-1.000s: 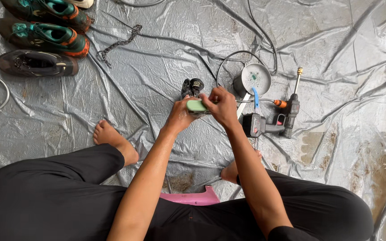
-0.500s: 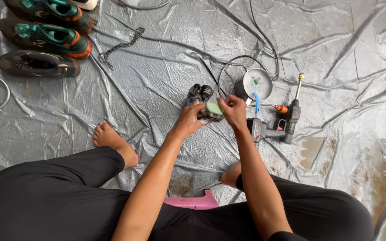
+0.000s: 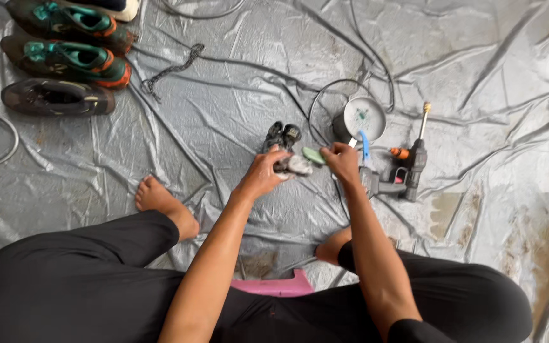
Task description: The person scrubs a black shoe with a green brush, repeatedly dipping the brush into a metal bowl of soapy water to clean the shoe's exterior and interior.
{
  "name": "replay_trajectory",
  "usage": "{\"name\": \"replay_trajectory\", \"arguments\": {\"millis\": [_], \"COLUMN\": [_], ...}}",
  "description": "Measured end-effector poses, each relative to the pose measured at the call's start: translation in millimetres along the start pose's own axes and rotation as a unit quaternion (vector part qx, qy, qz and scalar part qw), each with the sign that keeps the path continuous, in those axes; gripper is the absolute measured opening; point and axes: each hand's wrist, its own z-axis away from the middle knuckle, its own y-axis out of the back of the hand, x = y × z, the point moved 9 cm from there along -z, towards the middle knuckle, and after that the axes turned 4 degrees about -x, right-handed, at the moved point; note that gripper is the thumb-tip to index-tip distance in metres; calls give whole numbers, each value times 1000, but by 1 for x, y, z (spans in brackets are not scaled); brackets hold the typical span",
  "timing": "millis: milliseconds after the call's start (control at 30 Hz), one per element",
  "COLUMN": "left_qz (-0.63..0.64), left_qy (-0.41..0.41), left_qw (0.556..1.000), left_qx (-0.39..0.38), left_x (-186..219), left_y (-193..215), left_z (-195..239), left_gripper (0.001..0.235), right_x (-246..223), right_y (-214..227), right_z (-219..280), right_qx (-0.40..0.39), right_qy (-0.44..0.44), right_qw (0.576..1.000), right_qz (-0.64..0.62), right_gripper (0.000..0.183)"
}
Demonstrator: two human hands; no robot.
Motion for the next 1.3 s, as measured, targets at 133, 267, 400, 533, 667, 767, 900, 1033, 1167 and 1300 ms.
{"name": "replay_trajectory", "arguments": {"millis": [133, 267, 400, 533, 667, 767, 900, 1033, 1167, 1300], "left_qz": [10, 32, 29, 48, 8, -12, -24, -18, -14, -52], "left_qy": [15, 18, 32, 22, 17, 32, 43, 56, 48, 39], "left_qw": [1000, 999, 999, 999, 1000, 999, 998, 998, 998, 995], "left_qx": [1, -11, -5, 5, 20, 26, 27, 34, 39, 79], "left_x": [3, 7, 5, 6, -3, -12, -16, -20, -8, -15], "left_y": [1, 1, 3, 0, -10, -7, -2, 2, 10, 22], "left_z": [-7, 5, -5, 0, -17, -14, -18, -13, -10, -14], "left_gripper": [48, 49, 53, 45, 45, 44, 53, 55, 43, 43], "right_x": [-66, -48, -14, -94, -64, -42, -1, 19, -86, 4], "right_y": [-10, -15, -12, -15, -13, -19, -15, -24, -21, -45], "right_z": [12, 14, 14, 25, 13, 6, 15, 21, 35, 20], "right_qx": [-1, 5, 16, 14, 36, 33, 54, 42, 40, 60], "right_qy": [25, 31, -28, 55, 47, -10, -101, -155, -42, -88], "right_qw": [999, 999, 999, 998, 996, 995, 990, 986, 996, 992], "right_qz": [-36, -6, -12, -41, -72, -89, -85, -44, -70, -64], "right_gripper": [29, 33, 32, 29, 29, 27, 32, 35, 31, 38]}}
